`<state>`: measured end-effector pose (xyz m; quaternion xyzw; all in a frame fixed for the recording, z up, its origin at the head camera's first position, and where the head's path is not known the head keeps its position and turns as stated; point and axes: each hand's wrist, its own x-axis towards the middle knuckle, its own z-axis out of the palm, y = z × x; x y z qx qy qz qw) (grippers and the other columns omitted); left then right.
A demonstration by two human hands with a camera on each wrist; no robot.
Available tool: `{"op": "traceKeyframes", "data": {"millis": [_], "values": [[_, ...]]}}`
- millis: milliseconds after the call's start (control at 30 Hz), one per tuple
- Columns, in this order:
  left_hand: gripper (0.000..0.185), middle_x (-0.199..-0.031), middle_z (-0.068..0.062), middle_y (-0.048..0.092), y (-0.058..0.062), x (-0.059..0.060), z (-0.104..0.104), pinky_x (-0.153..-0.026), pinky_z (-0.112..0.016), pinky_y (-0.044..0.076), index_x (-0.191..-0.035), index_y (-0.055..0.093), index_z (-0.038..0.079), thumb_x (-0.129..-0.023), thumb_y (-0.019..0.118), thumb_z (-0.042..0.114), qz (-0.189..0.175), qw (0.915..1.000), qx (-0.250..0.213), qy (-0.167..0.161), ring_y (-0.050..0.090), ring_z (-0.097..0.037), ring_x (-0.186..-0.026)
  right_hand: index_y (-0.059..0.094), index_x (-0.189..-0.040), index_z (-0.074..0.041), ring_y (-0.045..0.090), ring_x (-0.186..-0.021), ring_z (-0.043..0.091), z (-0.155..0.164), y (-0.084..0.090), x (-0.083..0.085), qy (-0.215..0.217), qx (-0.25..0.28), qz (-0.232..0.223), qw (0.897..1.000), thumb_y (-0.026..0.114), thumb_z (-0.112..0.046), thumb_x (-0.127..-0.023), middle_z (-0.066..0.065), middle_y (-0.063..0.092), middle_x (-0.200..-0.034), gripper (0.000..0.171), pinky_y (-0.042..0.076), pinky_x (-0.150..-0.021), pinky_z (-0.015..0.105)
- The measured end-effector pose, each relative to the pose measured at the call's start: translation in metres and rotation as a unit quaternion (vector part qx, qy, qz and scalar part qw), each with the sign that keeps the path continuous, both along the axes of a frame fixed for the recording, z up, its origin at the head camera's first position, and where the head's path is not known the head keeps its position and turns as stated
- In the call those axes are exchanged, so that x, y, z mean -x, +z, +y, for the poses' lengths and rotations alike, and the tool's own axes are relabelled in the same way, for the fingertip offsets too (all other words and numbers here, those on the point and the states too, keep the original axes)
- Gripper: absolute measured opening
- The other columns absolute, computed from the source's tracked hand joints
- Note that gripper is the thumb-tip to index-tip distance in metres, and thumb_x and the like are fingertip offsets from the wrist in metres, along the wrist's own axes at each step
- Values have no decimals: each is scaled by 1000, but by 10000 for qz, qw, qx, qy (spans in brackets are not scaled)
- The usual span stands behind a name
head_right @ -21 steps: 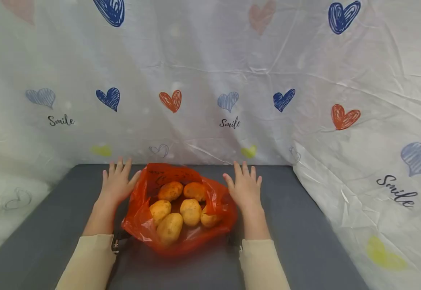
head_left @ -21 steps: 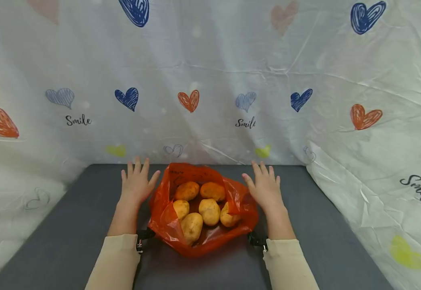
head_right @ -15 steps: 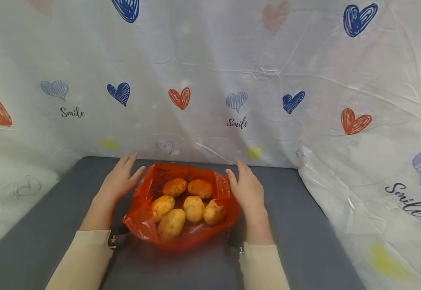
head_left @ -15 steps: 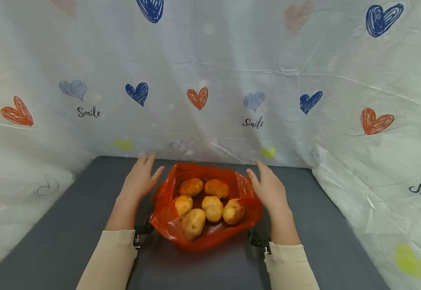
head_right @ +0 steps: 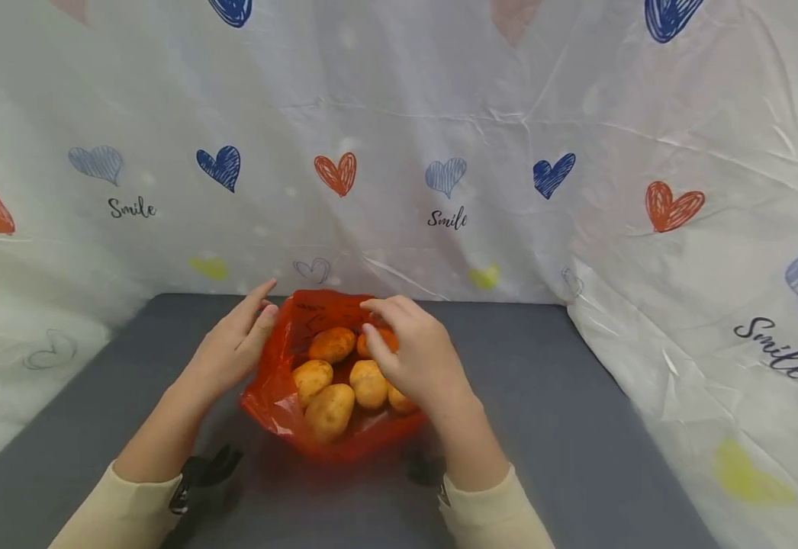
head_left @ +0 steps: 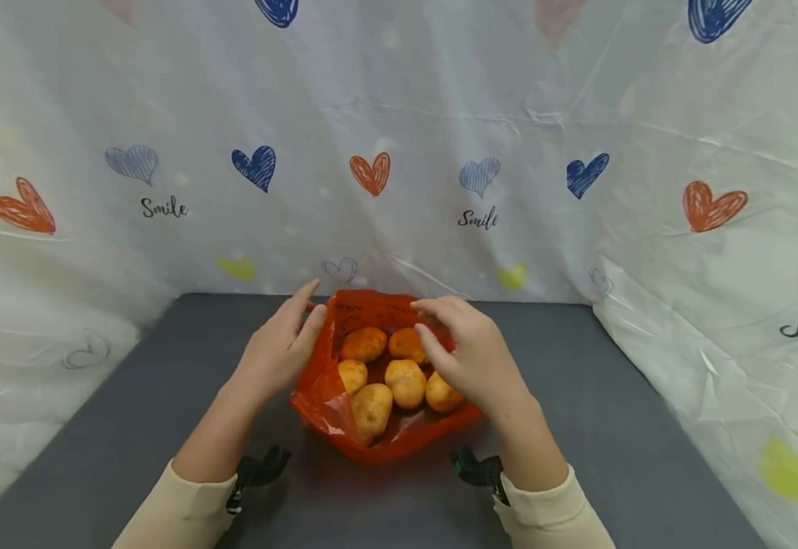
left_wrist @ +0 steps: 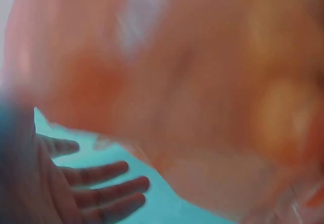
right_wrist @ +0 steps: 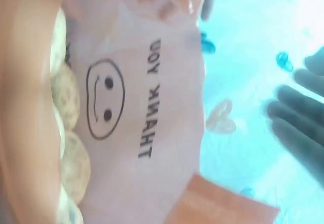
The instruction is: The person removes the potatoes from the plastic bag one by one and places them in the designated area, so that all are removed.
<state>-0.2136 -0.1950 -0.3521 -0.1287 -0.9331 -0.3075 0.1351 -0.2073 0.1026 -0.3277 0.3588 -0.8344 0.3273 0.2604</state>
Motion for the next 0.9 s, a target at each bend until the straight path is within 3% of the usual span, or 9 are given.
{"op": "traceKeyframes", "data": {"millis": [100, 233, 333, 467, 567, 700, 800, 900], "values": [[74, -160, -16, 36, 10, -11, 8, -101, -69, 39, -167, 10, 28, -105, 35, 62, -187, 9997, 54, -162, 47, -42, -135, 71, -126, -9, 64, -96, 16, -6, 0, 0, 238, -834, -995, 9913, 68, -13, -98, 0, 70, -117, 29, 54, -83, 37], [90, -162, -17, 32, 13, -19, 13, -99, -66, 44, -167, 9, 30, -98, 56, 61, -173, 9969, 720, -277, 46, -42, -137, 64, -137, -5, 63, -112, 23, -5, -10, 9, -93, -2008, -2383, 9502, 68, -12, -98, 6, 66, -130, 40, 51, -95, 41], [87, -157, -19, 38, 11, -20, 13, -91, -63, 50, -167, 16, 28, -96, 66, 43, -78, 9933, 1112, -315, 56, -42, -124, 59, -142, -2, 59, -118, 27, -1, -21, 19, -514, -2471, -2875, 9239, 69, -5, -94, 13, 62, -136, 50, 48, -98, 44], [73, -153, -15, 43, 9, -18, 10, -84, -57, 53, -164, 29, 29, -98, 62, 24, -86, 9909, 1285, -392, 63, -35, -103, 53, -148, -3, 52, -130, 32, 5, -34, 31, -1028, -2780, -3248, 8981, 65, 2, -89, 18, 53, -147, 60, 45, -102, 46], [66, -150, -14, 46, 9, -16, 7, -67, -45, 53, -160, 38, 27, -98, 58, 16, -90, 9888, 1419, -456, 60, -26, -79, 56, -146, -7, 53, -130, 30, 8, -44, 39, -1177, -2914, -3469, 8837, 63, 0, -92, 14, 55, -145, 55, 44, -103, 47], [61, -149, -13, 47, 8, -15, 5, -54, -34, 41, -155, 48, 23, -96, 57, 10, -4, 9869, 1515, -561, 48, -19, -63, 65, -137, -11, 58, -109, 23, 11, -56, 49, -1091, -2949, -3569, 8796, 63, 1, -91, 7, 65, -127, 47, 46, -95, 43], [59, -148, -14, 48, 8, -14, 4, -55, -35, 42, -153, 50, 19, -95, 58, 9, 137, 9862, 1539, -602, 54, -23, -72, 70, -127, -14, 57, -99, 21, 15, -59, 53, -1026, -2863, -3547, 8842, 66, 3, -87, 3, 67, -115, 43, 47, -89, 41], [59, -148, -14, 50, 9, -12, 4, -61, -39, 47, -153, 50, 17, -95, 58, 8, 265, 9854, 1556, -637, 60, -29, -90, 71, -115, -16, 58, -93, 20, 18, -57, 55, -980, -2725, -3337, 8971, 75, 0, -83, 0, 67, -105, 37, 48, -85, 40]]}}
